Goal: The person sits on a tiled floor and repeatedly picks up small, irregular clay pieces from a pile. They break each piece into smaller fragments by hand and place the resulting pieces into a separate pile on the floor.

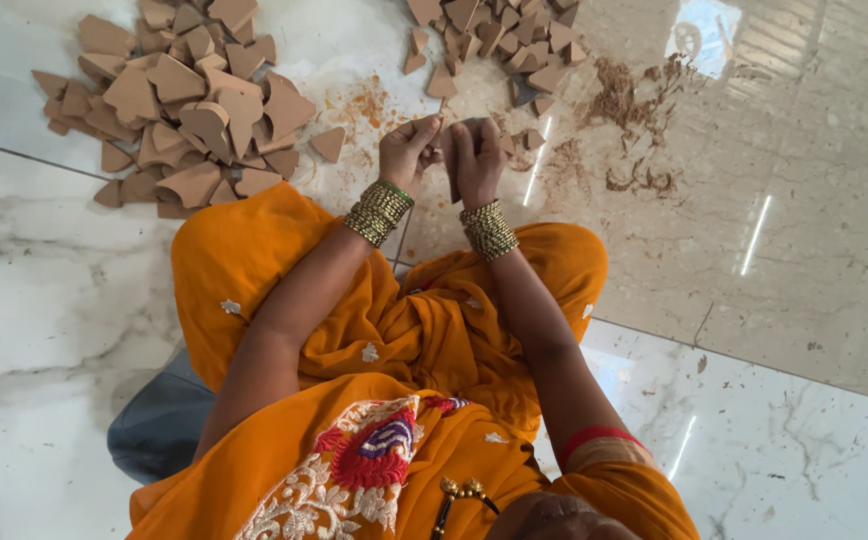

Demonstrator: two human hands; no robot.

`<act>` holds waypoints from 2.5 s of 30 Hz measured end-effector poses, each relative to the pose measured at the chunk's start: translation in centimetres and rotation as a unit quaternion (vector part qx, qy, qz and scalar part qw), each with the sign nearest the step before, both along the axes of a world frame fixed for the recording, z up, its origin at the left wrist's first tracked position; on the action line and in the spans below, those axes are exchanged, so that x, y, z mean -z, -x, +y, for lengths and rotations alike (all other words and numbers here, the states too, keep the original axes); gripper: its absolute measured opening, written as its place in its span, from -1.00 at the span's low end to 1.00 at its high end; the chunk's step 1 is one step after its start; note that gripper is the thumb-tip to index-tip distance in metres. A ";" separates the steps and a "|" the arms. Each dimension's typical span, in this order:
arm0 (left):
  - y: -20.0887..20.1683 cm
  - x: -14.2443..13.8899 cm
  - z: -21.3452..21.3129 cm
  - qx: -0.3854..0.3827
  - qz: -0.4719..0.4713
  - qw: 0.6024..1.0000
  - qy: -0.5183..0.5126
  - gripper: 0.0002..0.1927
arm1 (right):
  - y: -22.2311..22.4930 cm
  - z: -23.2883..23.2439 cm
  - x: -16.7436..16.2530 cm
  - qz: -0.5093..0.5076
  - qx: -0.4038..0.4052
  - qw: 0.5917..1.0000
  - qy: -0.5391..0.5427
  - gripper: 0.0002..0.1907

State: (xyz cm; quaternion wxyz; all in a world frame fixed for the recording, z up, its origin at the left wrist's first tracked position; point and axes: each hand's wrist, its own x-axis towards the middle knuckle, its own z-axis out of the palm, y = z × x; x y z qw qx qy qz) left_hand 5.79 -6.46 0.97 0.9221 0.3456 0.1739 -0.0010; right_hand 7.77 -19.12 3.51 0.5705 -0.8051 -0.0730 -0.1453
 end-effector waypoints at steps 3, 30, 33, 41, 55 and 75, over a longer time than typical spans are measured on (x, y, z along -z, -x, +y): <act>0.3 -0.6 -0.1 0.026 0.012 0.998 -0.051 -0.76 | -1.1 -0.8 -0.3 0.031 0.038 0.999 -0.009 -0.73; -0.4 0.0 1.6 0.046 -0.002 0.999 0.009 -0.76 | -1.5 -1.3 0.0 0.154 -0.093 0.972 -0.152 -0.80; -0.5 -0.1 2.0 0.050 -0.008 0.999 -0.017 -0.76 | -1.2 -1.0 0.1 0.161 -0.103 0.969 -0.156 -0.80; -0.5 0.4 1.2 0.050 -0.017 0.999 0.004 -0.76 | -0.8 -1.2 -0.3 0.092 -0.101 0.986 -0.091 -0.76; 1.3 0.8 -2.0 0.106 0.018 0.992 -0.072 -0.77 | -0.8 -0.9 0.5 0.119 -0.006 0.957 -0.264 -0.76; -0.1 0.4 6.0 0.214 0.065 0.375 -0.900 -0.77 | -0.8 -0.6 -0.1 0.184 -0.121 0.907 0.359 -0.72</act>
